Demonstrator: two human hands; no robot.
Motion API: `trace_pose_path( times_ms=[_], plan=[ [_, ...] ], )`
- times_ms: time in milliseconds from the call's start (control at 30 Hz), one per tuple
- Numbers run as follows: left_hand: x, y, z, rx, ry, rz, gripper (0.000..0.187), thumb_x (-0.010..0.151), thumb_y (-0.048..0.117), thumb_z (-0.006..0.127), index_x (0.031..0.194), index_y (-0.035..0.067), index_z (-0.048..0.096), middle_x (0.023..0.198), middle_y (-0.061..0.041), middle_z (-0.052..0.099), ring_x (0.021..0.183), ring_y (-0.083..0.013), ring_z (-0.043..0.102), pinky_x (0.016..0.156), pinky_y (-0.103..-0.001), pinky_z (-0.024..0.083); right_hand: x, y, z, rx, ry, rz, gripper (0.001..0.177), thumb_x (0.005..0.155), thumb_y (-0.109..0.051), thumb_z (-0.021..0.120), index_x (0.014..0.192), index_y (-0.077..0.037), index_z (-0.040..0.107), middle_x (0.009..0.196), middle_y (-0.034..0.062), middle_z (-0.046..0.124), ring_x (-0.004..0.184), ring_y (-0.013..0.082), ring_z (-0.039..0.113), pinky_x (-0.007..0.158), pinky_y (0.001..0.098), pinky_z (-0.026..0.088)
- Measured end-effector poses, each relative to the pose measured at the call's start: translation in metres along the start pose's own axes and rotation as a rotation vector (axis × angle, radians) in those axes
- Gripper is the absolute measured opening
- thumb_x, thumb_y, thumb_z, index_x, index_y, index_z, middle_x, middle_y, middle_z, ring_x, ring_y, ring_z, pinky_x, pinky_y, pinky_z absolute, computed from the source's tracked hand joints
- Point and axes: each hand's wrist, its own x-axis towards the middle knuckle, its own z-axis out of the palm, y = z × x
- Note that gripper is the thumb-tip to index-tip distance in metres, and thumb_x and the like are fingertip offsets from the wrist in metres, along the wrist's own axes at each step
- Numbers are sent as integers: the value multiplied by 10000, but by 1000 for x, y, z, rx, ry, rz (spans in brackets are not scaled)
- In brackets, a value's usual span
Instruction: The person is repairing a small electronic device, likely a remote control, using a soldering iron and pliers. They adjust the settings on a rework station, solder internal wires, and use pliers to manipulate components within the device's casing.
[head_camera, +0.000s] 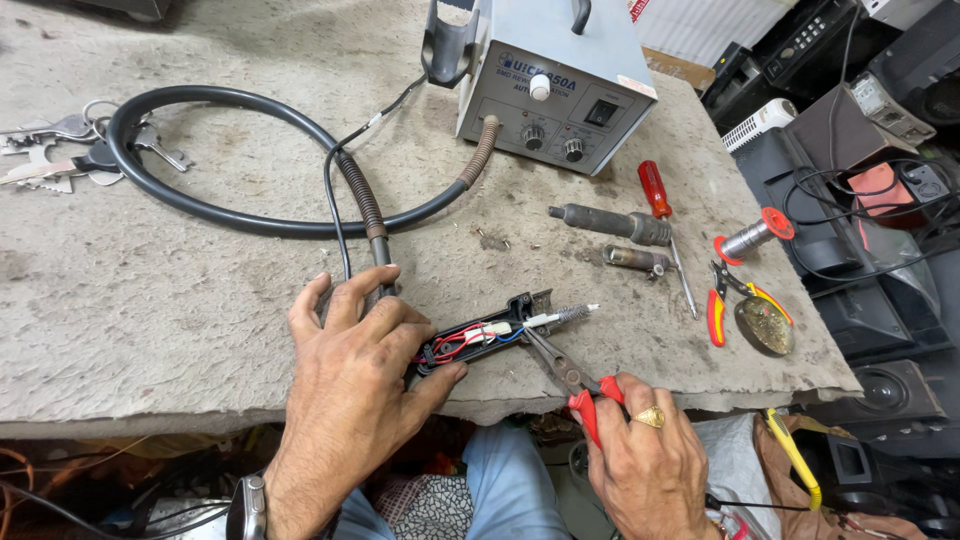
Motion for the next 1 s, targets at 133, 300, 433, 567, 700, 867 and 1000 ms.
trace_pose_path(
  times_ms=[133, 300, 433, 567, 700, 867, 1000],
  plan=[
    [0, 0, 0, 0, 0, -6, 367, 694, 398, 851, 878, 89, 780, 911, -39, 690, 1277, -314, 514, 1090, -679, 226, -2, 2, 1, 116, -59, 33, 332, 827, -278, 767, 987, 6, 700, 964, 125, 621, 800, 299, 669, 602, 421, 554],
    [0, 2, 0, -6, 4, -29, 367, 689, 392, 861, 862, 86, 755, 897, -44, 681, 1270, -311, 519, 1082, -663, 236, -3, 10, 0, 308, -160, 67, 316, 812, -295, 781, 965, -32, 696, 931, 125, 623, 719, 315, 676, 583, 435, 542],
    [0, 3, 1, 2, 17, -36, 372, 678, 392, 865, 857, 87, 750, 895, -52, 675, 1275, -315, 518, 1086, -653, 238, -4, 18, -4, 528, -272, 98, 294, 840, -270, 751, 1002, -31, 690, 876, 142, 618, 750, 353, 658, 631, 434, 523],
    [-1, 3, 1, 13, 18, -31, 375, 676, 394, 865, 857, 86, 751, 910, -53, 678, 1285, -313, 516, 1095, -645, 235, -3, 21, -7, 704, -399, 172, 263, 881, -263, 715, 984, -26, 667, 846, 140, 616, 776, 342, 653, 681, 421, 513],
    [3, 9, -3, 1, -3, -59, 422, 668, 420, 868, 886, 74, 765, 912, -56, 692, 1292, -326, 493, 1087, -665, 206, 1, 19, -7, 760, -443, 203, 247, 891, -268, 701, 959, -33, 666, 803, 128, 597, 743, 317, 646, 685, 405, 514],
    [-1, 31, 3, 148, 12, -135, 575, 684, 535, 823, 935, 22, 755, 1065, -99, 697, 1298, -355, 469, 1080, -720, 142, -3, 19, -1, 703, -420, 206, 278, 885, -300, 702, 975, -38, 673, 824, 127, 604, 765, 333, 653, 674, 429, 506],
    [-7, 59, 24, 228, 141, -242, 632, 805, 543, 743, 1080, -25, 716, 1186, -122, 662, 1360, -374, 413, 1070, -725, 138, -5, 21, 5, 688, -362, 150, 330, 879, -322, 704, 1028, -29, 677, 844, 140, 610, 777, 355, 665, 659, 446, 514]
  ],
)
